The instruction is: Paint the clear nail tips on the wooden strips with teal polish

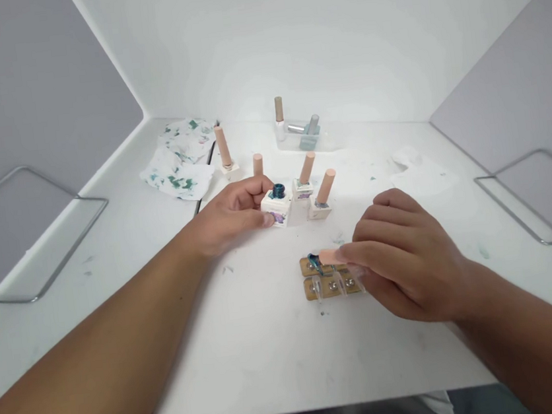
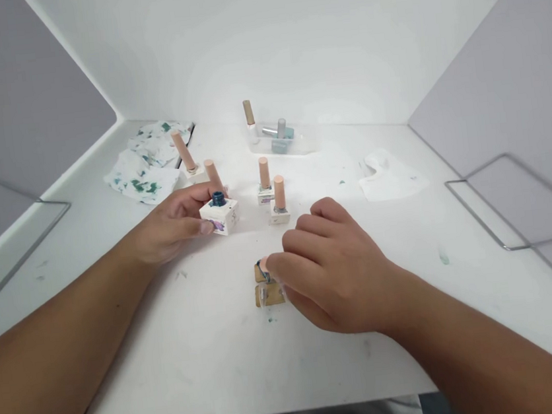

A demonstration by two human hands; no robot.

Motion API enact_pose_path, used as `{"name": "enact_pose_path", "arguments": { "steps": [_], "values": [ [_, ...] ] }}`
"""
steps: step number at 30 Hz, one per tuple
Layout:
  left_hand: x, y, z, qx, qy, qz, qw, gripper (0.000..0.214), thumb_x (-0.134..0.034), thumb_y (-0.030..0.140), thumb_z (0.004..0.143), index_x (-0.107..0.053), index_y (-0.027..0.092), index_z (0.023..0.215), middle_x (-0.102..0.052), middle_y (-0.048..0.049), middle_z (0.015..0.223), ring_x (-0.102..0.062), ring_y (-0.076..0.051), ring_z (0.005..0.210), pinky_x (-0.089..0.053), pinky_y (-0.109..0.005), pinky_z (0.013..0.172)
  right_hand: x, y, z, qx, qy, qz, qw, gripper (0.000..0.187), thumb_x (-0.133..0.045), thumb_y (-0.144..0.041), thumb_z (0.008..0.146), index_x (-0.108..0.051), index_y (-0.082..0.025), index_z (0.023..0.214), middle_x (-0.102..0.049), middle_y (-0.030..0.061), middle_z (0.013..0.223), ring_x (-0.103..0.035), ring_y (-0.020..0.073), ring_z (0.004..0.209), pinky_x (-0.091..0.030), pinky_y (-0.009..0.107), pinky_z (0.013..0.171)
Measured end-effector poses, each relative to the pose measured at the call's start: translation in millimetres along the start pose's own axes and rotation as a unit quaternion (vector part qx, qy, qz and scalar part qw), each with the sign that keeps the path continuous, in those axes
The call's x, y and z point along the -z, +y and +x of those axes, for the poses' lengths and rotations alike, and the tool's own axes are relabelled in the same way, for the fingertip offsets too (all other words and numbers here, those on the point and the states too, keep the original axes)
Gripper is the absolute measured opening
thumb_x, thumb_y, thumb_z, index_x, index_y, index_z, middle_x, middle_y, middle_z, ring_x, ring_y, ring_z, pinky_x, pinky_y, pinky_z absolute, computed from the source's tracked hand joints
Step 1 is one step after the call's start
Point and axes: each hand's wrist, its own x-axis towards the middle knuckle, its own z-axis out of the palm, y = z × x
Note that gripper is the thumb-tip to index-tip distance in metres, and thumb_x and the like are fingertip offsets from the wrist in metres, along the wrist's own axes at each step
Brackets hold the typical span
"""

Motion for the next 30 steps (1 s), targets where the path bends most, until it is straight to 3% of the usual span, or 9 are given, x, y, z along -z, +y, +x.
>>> {"name": "enact_pose_path", "arguments": {
  "steps": [5,13,18,23,30],
  "values": [
    [-0.6,0,0,0.002,0.003,-0.001,1.000,0.020,-0.066,0.023,0.071,-0.058,0.019,0.089,-0.058,-0.0021,0.088,-0.058,-0.016,0.078,-0.049,-0.027,0.071,-4,-2,2,-0.018,-0.038,-0.010,0.999,0.010,-0.048,-0.011,0.078,-0.056,-0.017,0.078,-0.051,-0.0009,0.060,-0.037,0.0124,0.057,-0.029,0.033,0.065],
    [-0.7,1,0,0.001,-0.004,-0.004,1.000,0.022,-0.066,0.021,0.071,-0.060,0.018,0.093,-0.058,-0.0019,0.088,-0.057,-0.014,0.076,-0.048,-0.026,0.069,3,2,-6,0.011,-0.024,0.063,0.998,0.015,-0.049,-0.007,0.072,-0.054,-0.018,0.082,-0.050,-0.0013,0.057,-0.036,0.0131,0.055,-0.028,0.033,0.062],
    [0.5,-1,1,-0.002,0.002,-0.013,1.000,0.021,-0.067,0.020,0.070,-0.061,0.018,0.091,-0.058,-0.0017,0.087,-0.056,-0.014,0.074,-0.048,-0.025,0.069,0,1,-4,-0.010,0.013,0.028,0.999,0.010,-0.049,-0.010,0.075,-0.053,-0.017,0.081,-0.051,-0.0016,0.060,-0.038,0.0125,0.055,-0.029,0.032,0.061],
    [2.6,-4,1,-0.014,0.001,-0.021,1.000,0.021,-0.068,0.020,0.069,-0.062,0.017,0.089,-0.058,-0.0002,0.080,-0.055,-0.011,0.070,-0.047,-0.022,0.065,-3,-1,-1,-0.029,-0.014,0.003,0.999,0.008,-0.049,-0.011,0.077,-0.055,-0.016,0.076,-0.050,-0.0012,0.057,-0.037,0.0122,0.055,-0.029,0.033,0.063],
    [0.0,-1,1,-0.003,0.006,-0.023,1.000,0.017,-0.067,0.018,0.070,-0.062,0.017,0.086,-0.059,-0.0004,0.081,-0.056,-0.011,0.070,-0.047,-0.022,0.066,2,-1,-9,-0.011,-0.029,0.080,0.996,0.012,-0.050,-0.008,0.073,-0.056,-0.015,0.080,-0.047,-0.0012,0.056,-0.032,0.0122,0.054,-0.028,0.033,0.061]
  ]
}}
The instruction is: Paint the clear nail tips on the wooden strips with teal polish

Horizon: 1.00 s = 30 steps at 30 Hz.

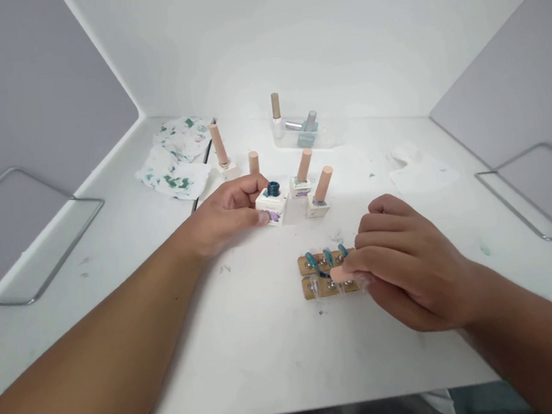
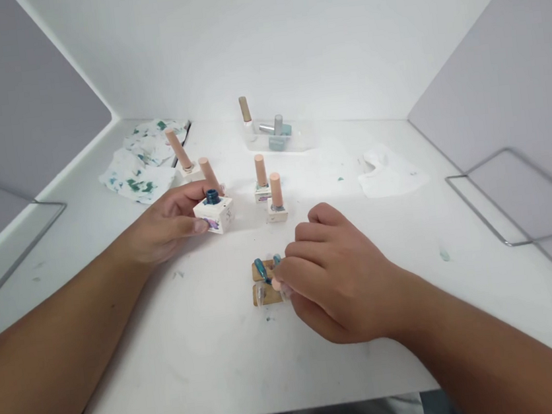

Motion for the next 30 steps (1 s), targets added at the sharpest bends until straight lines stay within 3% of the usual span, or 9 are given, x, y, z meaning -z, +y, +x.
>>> {"name": "enact_pose_path", "arguments": {
  "steps": [4,9,14,18,24,30],
  "values": [
    [0.0,-1,1,-0.004,0.004,-0.001,1.000,0.019,-0.068,0.019,0.068,-0.063,0.017,0.086,-0.059,-0.0003,0.079,-0.055,-0.011,0.068,-0.047,-0.022,0.065,2,0,0,-0.003,0.023,0.016,1.000,0.018,-0.050,-0.005,0.069,-0.056,-0.016,0.082,-0.044,-0.0023,0.053,-0.032,0.0119,0.053,-0.027,0.033,0.059],
    [1.7,-3,2,-0.010,0.008,-0.003,1.000,0.021,-0.069,0.019,0.067,-0.064,0.016,0.087,-0.060,-0.0017,0.080,-0.056,-0.013,0.070,-0.047,-0.023,0.065,-3,1,2,-0.029,0.053,-0.017,0.998,0.011,-0.050,-0.008,0.073,-0.053,-0.015,0.081,-0.050,-0.0011,0.057,-0.038,0.0114,0.054,-0.029,0.032,0.060],
    [2.9,-4,1,-0.018,0.009,-0.016,1.000,0.024,-0.070,0.017,0.067,-0.064,0.016,0.090,-0.059,-0.0006,0.080,-0.055,-0.011,0.069,-0.047,-0.021,0.063,-8,-1,3,-0.038,0.047,-0.050,0.997,0.008,-0.051,-0.009,0.075,-0.054,-0.015,0.080,-0.051,-0.0007,0.059,-0.037,0.0117,0.056,-0.029,0.033,0.062],
    [5.6,-6,0,-0.012,0.003,-0.009,1.000,0.027,-0.069,0.017,0.070,-0.064,0.017,0.096,-0.060,-0.0010,0.083,-0.056,-0.011,0.070,-0.047,-0.021,0.065,-5,-3,2,-0.013,0.018,-0.013,1.000,0.009,-0.050,-0.008,0.074,-0.055,-0.015,0.078,-0.049,-0.0004,0.056,-0.035,0.0121,0.054,-0.028,0.033,0.060],
    [5.5,-7,0,-0.020,0.000,-0.006,1.000,0.028,-0.070,0.019,0.070,-0.064,0.018,0.097,-0.061,-0.0013,0.084,-0.057,-0.012,0.071,-0.048,-0.022,0.065,1,-1,1,-0.006,0.052,0.006,0.999,0.014,-0.050,-0.006,0.071,-0.054,-0.014,0.080,-0.047,-0.0012,0.053,-0.035,0.0118,0.052,-0.027,0.032,0.058],
    [4.1,-5,0,-0.022,-0.005,-0.010,1.000,0.026,-0.068,0.016,0.071,-0.064,0.018,0.096,-0.060,-0.0001,0.082,-0.056,-0.010,0.070,-0.047,-0.020,0.066,-8,0,3,-0.033,0.051,-0.043,0.997,0.009,-0.052,-0.009,0.073,-0.053,-0.015,0.080,-0.050,-0.0008,0.059,-0.036,0.0113,0.055,-0.029,0.033,0.060]
  ]
}}
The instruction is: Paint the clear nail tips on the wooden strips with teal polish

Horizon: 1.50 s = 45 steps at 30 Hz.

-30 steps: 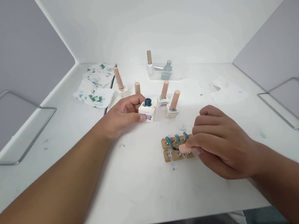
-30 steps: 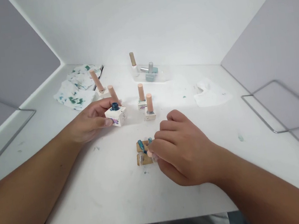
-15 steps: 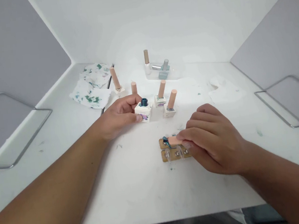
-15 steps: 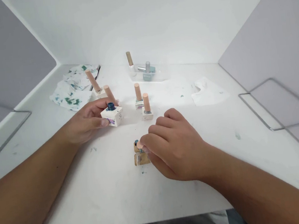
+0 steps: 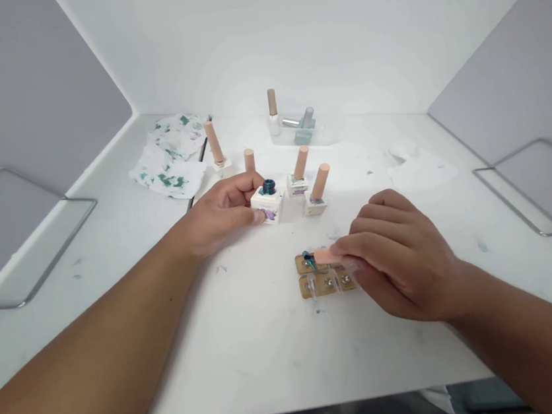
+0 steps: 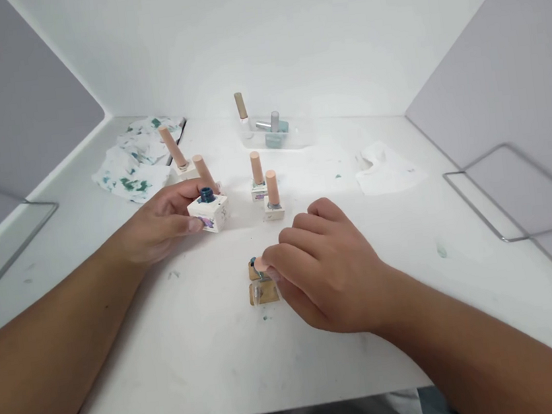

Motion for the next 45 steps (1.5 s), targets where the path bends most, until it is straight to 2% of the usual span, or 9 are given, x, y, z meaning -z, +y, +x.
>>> {"name": "enact_pose_path", "arguments": {
  "steps": [5,9,18,22,26,32,36,40,45],
  "values": [
    [0.6,0,0,0.002,0.000,0.000,1.000,0.027,-0.068,0.017,0.071,-0.064,0.018,0.097,-0.060,-0.0002,0.081,-0.056,-0.010,0.071,-0.047,-0.020,0.066,0,0,-1,0.012,-0.028,0.035,0.999,0.008,-0.051,-0.009,0.074,-0.054,-0.015,0.077,-0.045,-0.0023,0.054,-0.032,0.0114,0.054,-0.027,0.032,0.059],
    [0.3,-1,1,0.002,0.004,0.009,1.000,0.027,-0.069,0.018,0.070,-0.065,0.018,0.096,-0.059,-0.0006,0.082,-0.056,-0.011,0.071,-0.047,-0.022,0.067,7,-1,-2,0.025,-0.014,0.067,0.997,0.014,-0.049,-0.005,0.071,-0.055,-0.015,0.079,-0.043,-0.0025,0.052,-0.031,0.0114,0.052,-0.026,0.032,0.058],
    [-0.2,1,1,-0.002,0.009,0.001,1.000,0.024,-0.070,0.017,0.068,-0.065,0.017,0.092,-0.058,0.0004,0.079,-0.054,-0.010,0.068,-0.045,-0.019,0.063,-1,-1,-1,-0.005,0.006,-0.004,1.000,0.009,-0.052,-0.008,0.074,-0.053,-0.015,0.079,-0.050,-0.0011,0.058,-0.037,0.0110,0.055,-0.029,0.033,0.061],
    [-0.7,2,1,0.000,0.009,0.001,1.000,0.024,-0.070,0.017,0.068,-0.065,0.017,0.092,-0.059,0.0002,0.079,-0.055,-0.010,0.069,-0.046,-0.019,0.064,2,-1,-1,0.009,-0.014,0.028,0.999,0.009,-0.050,-0.008,0.073,-0.054,-0.015,0.077,-0.048,-0.0019,0.055,-0.034,0.0112,0.054,-0.028,0.032,0.060],
    [-0.7,1,1,0.005,0.006,0.002,1.000,0.025,-0.069,0.017,0.069,-0.065,0.016,0.094,-0.059,-0.0004,0.080,-0.055,-0.011,0.070,-0.046,-0.020,0.065,5,0,-1,0.015,0.012,0.040,0.999,0.010,-0.049,-0.007,0.072,-0.052,-0.016,0.074,-0.046,-0.0023,0.053,-0.033,0.0109,0.052,-0.027,0.032,0.059],
    [-0.2,1,0,0.006,0.012,-0.008,1.000,0.025,-0.070,0.017,0.069,-0.065,0.017,0.093,-0.060,0.0000,0.081,-0.056,-0.010,0.070,-0.046,-0.020,0.065,-5,-1,2,-0.035,0.015,-0.024,0.999,0.006,-0.049,-0.012,0.078,-0.054,-0.016,0.077,-0.051,-0.0020,0.058,-0.039,0.0115,0.055,-0.028,0.031,0.062],
    [-0.8,1,0,0.008,0.017,-0.004,1.000,0.024,-0.071,0.018,0.067,-0.065,0.017,0.090,-0.060,-0.0005,0.080,-0.056,-0.011,0.068,-0.046,-0.021,0.063,-3,-2,1,-0.015,-0.009,0.006,1.000,0.007,-0.049,-0.011,0.076,-0.054,-0.016,0.077,-0.048,-0.0030,0.055,-0.036,0.0115,0.053,-0.028,0.032,0.062],
    [-0.8,1,0,0.013,0.019,0.004,1.000,0.025,-0.071,0.020,0.067,-0.064,0.017,0.091,-0.060,-0.0014,0.082,-0.056,-0.012,0.068,-0.047,-0.022,0.064,4,-1,-1,0.011,-0.001,0.048,0.999,0.010,-0.048,-0.008,0.073,-0.053,-0.016,0.075,-0.048,-0.0027,0.052,-0.035,0.0114,0.051,-0.027,0.032,0.059],
    [0.4,0,0,0.010,0.015,0.007,1.000,0.026,-0.071,0.019,0.068,-0.065,0.017,0.093,-0.060,-0.0017,0.082,-0.055,-0.012,0.069,-0.047,-0.022,0.065,3,-1,1,-0.022,0.013,0.019,0.999,0.007,-0.051,-0.009,0.075,-0.054,-0.015,0.076,-0.049,-0.0025,0.054,-0.037,0.0108,0.052,-0.028,0.032,0.060]
  ]
}}
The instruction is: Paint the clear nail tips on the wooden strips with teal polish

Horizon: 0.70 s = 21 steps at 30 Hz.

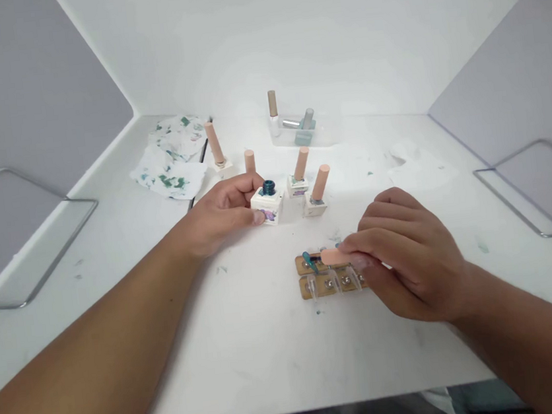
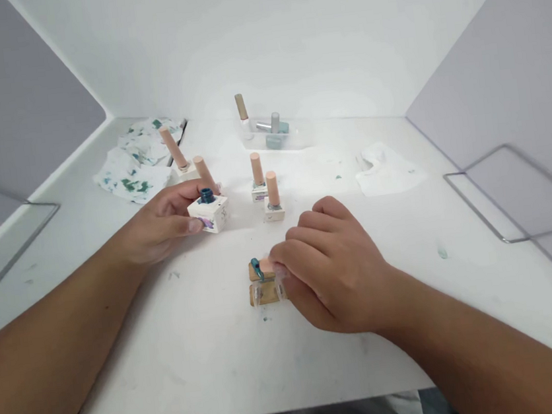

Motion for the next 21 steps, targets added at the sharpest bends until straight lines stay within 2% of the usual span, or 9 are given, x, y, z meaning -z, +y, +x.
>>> {"name": "enact_pose_path", "arguments": {
  "steps": [4,9,16,18,21],
  "values": [
    [0.1,-0.3,0.0,-0.009,0.000,-0.004,1.000,0.025,-0.071,0.019,0.068,-0.065,0.017,0.092,-0.059,-0.0010,0.080,-0.054,-0.011,0.068,-0.046,-0.020,0.063,-4.6,0.2,-0.5,-0.016,-0.005,-0.028,0.999,0.005,-0.051,-0.011,0.077,-0.054,-0.015,0.077,-0.050,-0.0022,0.057,-0.039,0.0109,0.054,-0.028,0.032,0.062],
    [0.4,-0.5,0.1,-0.013,-0.005,-0.005,1.000,0.025,-0.071,0.019,0.069,-0.065,0.017,0.093,-0.059,-0.0006,0.080,-0.055,-0.011,0.069,-0.046,-0.020,0.064,0.3,0.3,-2.8,0.020,-0.033,0.032,0.999,0.008,-0.050,-0.009,0.075,-0.053,-0.016,0.077,-0.049,-0.0023,0.054,-0.036,0.0111,0.052,-0.028,0.032,0.060],
    [0.2,0.1,0.1,-0.009,-0.003,0.000,1.000,0.023,-0.070,0.017,0.069,-0.065,0.017,0.091,-0.059,-0.0011,0.080,-0.054,-0.011,0.068,-0.046,-0.021,0.063,-1.0,2.3,-1.4,-0.005,0.004,-0.004,1.000,0.007,-0.050,-0.010,0.076,-0.053,-0.016,0.077,-0.048,-0.0030,0.055,-0.037,0.0109,0.052,-0.028,0.031,0.061],
    [0.0,0.3,0.1,-0.006,0.001,0.005,1.000,0.024,-0.070,0.017,0.069,-0.064,0.017,0.092,-0.059,-0.0017,0.081,-0.054,-0.012,0.069,-0.046,-0.022,0.063,-3.4,2.2,-1.5,-0.005,-0.013,-0.013,1.000,0.006,-0.050,-0.012,0.078,-0.054,-0.016,0.077,-0.048,-0.0028,0.057,-0.038,0.0111,0.053,-0.029,0.032,0.062],
    [0.3,-0.5,0.2,-0.013,0.002,0.008,1.000,0.024,-0.070,0.018,0.068,-0.064,0.016,0.091,-0.059,-0.0023,0.081,-0.053,-0.012,0.069,-0.046,-0.022,0.063,-3.0,1.6,-3.3,0.030,-0.048,0.027,0.998,0.008,-0.048,-0.012,0.078,-0.054,-0.016,0.078,-0.048,-0.0022,0.057,-0.036,0.0118,0.053,-0.029,0.032,0.062]
  ]
}}
